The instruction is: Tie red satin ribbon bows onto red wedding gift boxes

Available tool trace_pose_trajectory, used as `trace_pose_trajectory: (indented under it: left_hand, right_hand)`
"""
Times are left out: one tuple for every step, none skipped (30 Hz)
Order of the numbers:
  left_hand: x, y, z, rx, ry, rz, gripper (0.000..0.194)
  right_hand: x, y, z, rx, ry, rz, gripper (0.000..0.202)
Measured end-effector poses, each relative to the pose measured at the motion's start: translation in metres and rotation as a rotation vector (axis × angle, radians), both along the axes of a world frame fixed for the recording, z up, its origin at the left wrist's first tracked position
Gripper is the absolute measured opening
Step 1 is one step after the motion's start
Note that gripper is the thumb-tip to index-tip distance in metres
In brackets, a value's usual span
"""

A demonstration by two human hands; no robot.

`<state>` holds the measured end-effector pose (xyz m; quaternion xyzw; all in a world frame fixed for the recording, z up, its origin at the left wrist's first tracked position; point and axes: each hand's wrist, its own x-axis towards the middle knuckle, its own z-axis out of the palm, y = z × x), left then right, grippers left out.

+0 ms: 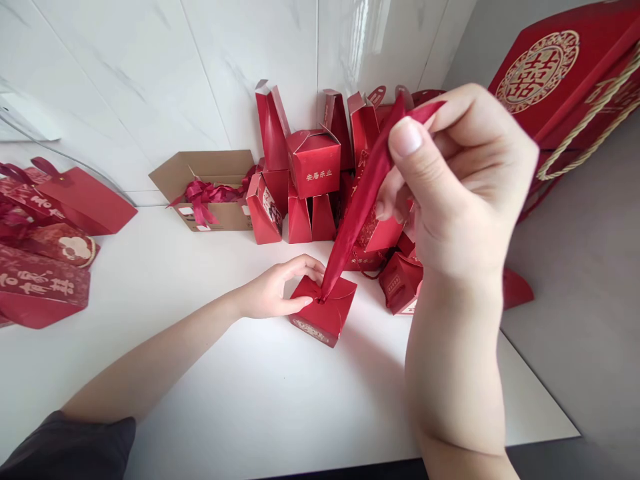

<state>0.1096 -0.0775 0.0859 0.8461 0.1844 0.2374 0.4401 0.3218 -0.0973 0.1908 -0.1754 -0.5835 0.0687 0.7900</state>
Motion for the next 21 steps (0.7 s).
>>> trace_pose_trajectory:
  left_hand:
    - [0.001, -0.001, 0.000, -0.023, 0.006, -0.016, 0.044]
    - [0.001, -0.001, 0.000, -0.041, 0.008, -0.030, 0.043]
    - [0.002, -0.002, 0.000, -0.049, 0.010, -0.036, 0.042]
    - [0.002, -0.003, 0.000, -0.048, 0.015, -0.032, 0.040]
    - [0.003, -0.004, 0.000, -0.039, 0.023, -0.019, 0.036]
    - [0.003, -0.005, 0.000, -0.028, 0.032, -0.001, 0.032]
    - [0.004, -0.006, 0.000, -0.019, 0.040, 0.021, 0.027]
    - [0.004, -0.006, 0.000, -0.017, 0.044, 0.045, 0.024]
    - [0.005, -0.007, -0.001, -0.022, 0.045, 0.073, 0.022]
    - [0.006, -0.007, -0.001, -0.034, 0.043, 0.100, 0.022]
    - [0.006, -0.007, -0.002, -0.048, 0.041, 0.121, 0.022]
    - [0.006, -0.007, -0.003, -0.061, 0.038, 0.132, 0.022]
    - [0.007, -0.006, -0.003, -0.069, 0.038, 0.136, 0.021]
    - [0.007, -0.005, -0.004, -0.074, 0.039, 0.133, 0.021]
    - [0.007, -0.004, -0.005, -0.077, 0.039, 0.128, 0.022]
    - [0.007, -0.003, -0.006, -0.080, 0.039, 0.123, 0.023]
    - [0.007, -0.002, -0.007, -0.081, 0.037, 0.119, 0.023]
    - [0.007, 0.000, -0.008, -0.077, 0.033, 0.114, 0.023]
    - [0.007, 0.001, -0.010, -0.067, 0.025, 0.111, 0.022]
    - [0.007, 0.001, -0.011, -0.050, 0.016, 0.111, 0.021]
    - [0.007, 0.002, -0.012, -0.033, 0.005, 0.114, 0.020]
  right_hand:
    - [-0.001, 0.002, -0.001, -0.038, -0.014, 0.001, 0.019]
    - [-0.002, 0.002, -0.003, -0.081, -0.025, -0.002, 0.017]
    - [-0.002, 0.003, -0.004, -0.120, -0.036, -0.007, 0.016]
    - [-0.002, 0.004, -0.006, -0.161, -0.049, -0.010, 0.015]
    - [-0.002, 0.005, -0.007, -0.188, -0.055, -0.010, 0.014]
    - [0.000, 0.006, -0.009, -0.204, -0.054, -0.008, 0.014]
    - [0.002, 0.008, -0.010, -0.205, -0.047, -0.001, 0.015]
    - [0.004, 0.010, -0.011, -0.198, -0.035, 0.009, 0.015]
    - [0.006, 0.013, -0.012, -0.195, -0.023, 0.018, 0.015]
    - [0.007, 0.015, -0.013, -0.191, -0.015, 0.022, 0.015]
    - [0.008, 0.016, -0.013, -0.190, -0.012, 0.020, 0.015]
    - [0.009, 0.017, -0.013, -0.192, -0.014, 0.011, 0.014]
    - [0.009, 0.016, -0.012, -0.191, -0.020, -0.003, 0.014]
    - [0.008, 0.015, -0.011, -0.194, -0.032, -0.018, 0.014]
    - [0.007, 0.012, -0.010, -0.195, -0.043, -0.030, 0.014]
    - [0.004, 0.009, -0.008, -0.189, -0.050, -0.041, 0.014]
    - [0.002, 0.004, -0.006, -0.176, -0.053, -0.060, 0.015]
    - [-0.001, -0.002, -0.003, -0.165, -0.057, -0.087, 0.016]
    - [-0.005, -0.010, -0.001, -0.150, -0.057, -0.115, 0.017]
    - [-0.008, -0.018, 0.002, -0.161, -0.060, -0.154, 0.017]
    - [-0.011, -0.027, 0.005, -0.200, -0.072, -0.182, 0.018]
